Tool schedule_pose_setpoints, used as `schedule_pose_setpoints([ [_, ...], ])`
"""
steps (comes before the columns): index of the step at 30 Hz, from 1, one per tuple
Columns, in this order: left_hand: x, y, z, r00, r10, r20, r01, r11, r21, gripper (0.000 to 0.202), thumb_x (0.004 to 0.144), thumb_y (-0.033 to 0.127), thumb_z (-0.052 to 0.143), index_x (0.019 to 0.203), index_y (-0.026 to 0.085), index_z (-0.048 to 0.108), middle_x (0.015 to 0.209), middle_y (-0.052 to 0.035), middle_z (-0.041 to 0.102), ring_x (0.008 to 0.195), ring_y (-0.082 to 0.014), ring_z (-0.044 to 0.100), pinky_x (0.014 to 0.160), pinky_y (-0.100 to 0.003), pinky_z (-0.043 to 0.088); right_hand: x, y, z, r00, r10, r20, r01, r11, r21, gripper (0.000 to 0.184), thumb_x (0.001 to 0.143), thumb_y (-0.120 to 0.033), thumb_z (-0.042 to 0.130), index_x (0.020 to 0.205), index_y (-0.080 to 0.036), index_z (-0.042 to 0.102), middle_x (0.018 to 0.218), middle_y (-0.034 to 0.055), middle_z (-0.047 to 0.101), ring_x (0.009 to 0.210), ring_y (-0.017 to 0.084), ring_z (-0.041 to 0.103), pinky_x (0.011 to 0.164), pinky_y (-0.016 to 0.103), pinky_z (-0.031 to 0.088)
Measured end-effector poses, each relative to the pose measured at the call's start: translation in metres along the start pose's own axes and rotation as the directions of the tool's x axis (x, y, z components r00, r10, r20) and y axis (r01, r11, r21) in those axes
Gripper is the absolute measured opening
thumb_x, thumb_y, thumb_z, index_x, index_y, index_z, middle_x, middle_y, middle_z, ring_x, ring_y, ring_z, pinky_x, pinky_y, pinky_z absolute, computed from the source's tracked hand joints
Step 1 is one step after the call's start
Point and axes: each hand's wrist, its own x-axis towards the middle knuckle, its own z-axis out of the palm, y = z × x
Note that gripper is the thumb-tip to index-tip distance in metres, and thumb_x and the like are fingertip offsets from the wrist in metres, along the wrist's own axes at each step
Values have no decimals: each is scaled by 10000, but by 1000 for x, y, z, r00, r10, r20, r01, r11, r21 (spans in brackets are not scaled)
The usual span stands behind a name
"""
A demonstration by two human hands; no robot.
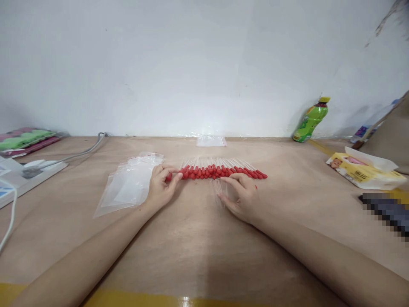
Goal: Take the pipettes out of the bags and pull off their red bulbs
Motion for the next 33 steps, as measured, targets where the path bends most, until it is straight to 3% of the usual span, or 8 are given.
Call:
schedule_pose_setpoints([
  [4, -8, 14, -7, 941, 224, 253, -191, 970, -149, 124, 813, 262, 547, 892, 209, 625, 875, -34, 557, 848, -159, 512, 794, -327, 412, 2, 9, -9, 992, -124, -18, 123, 991, -52, 545, 763, -394, 587, 1245, -178, 455, 1173, 138, 518, 1060, 261, 488, 883, 415, 384],
  [8, -11, 28, -10, 876, 334, 348, -277, 939, -206, 121, 825, 245, 538, 894, 208, 630, 845, -31, 554, 810, -147, 512, 769, -319, 414, 3, 13, -10, 954, -268, 134, 271, 963, -5, 395, 789, -399, 570, 1144, -229, 542, 1113, 81, 595, 1074, 233, 500, 943, 438, 337],
  [11, -11, 37, -11, 858, 364, 363, -294, 927, -234, 141, 845, 248, 503, 889, 206, 630, 827, -37, 561, 775, -143, 516, 722, -308, 432, 2, 10, -6, 943, -296, 150, 294, 955, 32, 160, 821, -311, 548, 943, -243, 626, 969, 25, 659, 1013, 191, 535, 962, 426, 307],
  [14, -12, 41, -11, 845, 379, 377, -292, 918, -268, 155, 855, 236, 480, 891, 201, 627, 816, -43, 559, 764, -141, 520, 688, -292, 453, 2, 7, -4, 947, -279, 161, 272, 960, 65, 111, 831, -261, 534, 792, -230, 632, 861, -7, 676, 936, 164, 556, 963, 418, 281],
  [18, -12, 41, -10, 860, 399, 318, -317, 906, -279, 135, 843, 210, 496, 889, 196, 622, 813, -44, 557, 762, -139, 527, 688, -291, 468, 2, 4, -5, 954, -245, 175, 236, 969, 74, 138, 805, -332, 567, 867, -225, 627, 905, 7, 677, 937, 183, 550, 943, 429, 266],
  [21, -12, 42, -11, 849, 415, 326, -333, 901, -278, 132, 832, 200, 511, 908, 188, 619, 837, -51, 569, 796, -146, 538, 717, -299, 476, 2, 3, -4, 957, -234, 173, 226, 972, 67, 102, 827, -274, 541, 805, -221, 625, 818, -12, 682, 889, 172, 560, 934, 420, 262],
  [27, -17, 44, -1, 826, 434, 358, -384, 900, -206, 406, 796, 273, 578, 1179, 162, 502, 1134, -100, 553, 1103, -218, 477, 956, -393, 409, 1, 0, -1, 961, -216, 176, 204, 976, 80, 111, 832, -258, 525, 779, -203, 606, 775, -8, 673, 840, 161, 558, 919, 406, 283],
  [33, -23, 42, 17, 815, 515, 267, -476, 856, -200, 192, 831, 197, 535, 1013, 157, 584, 962, -60, 655, 951, -171, 587, 871, -332, 490, 2, -2, 1, 952, -256, 167, 236, 963, 131, 99, 825, -268, 541, 801, -193, 601, 802, -4, 676, 826, 147, 564, 869, 358, 336],
])
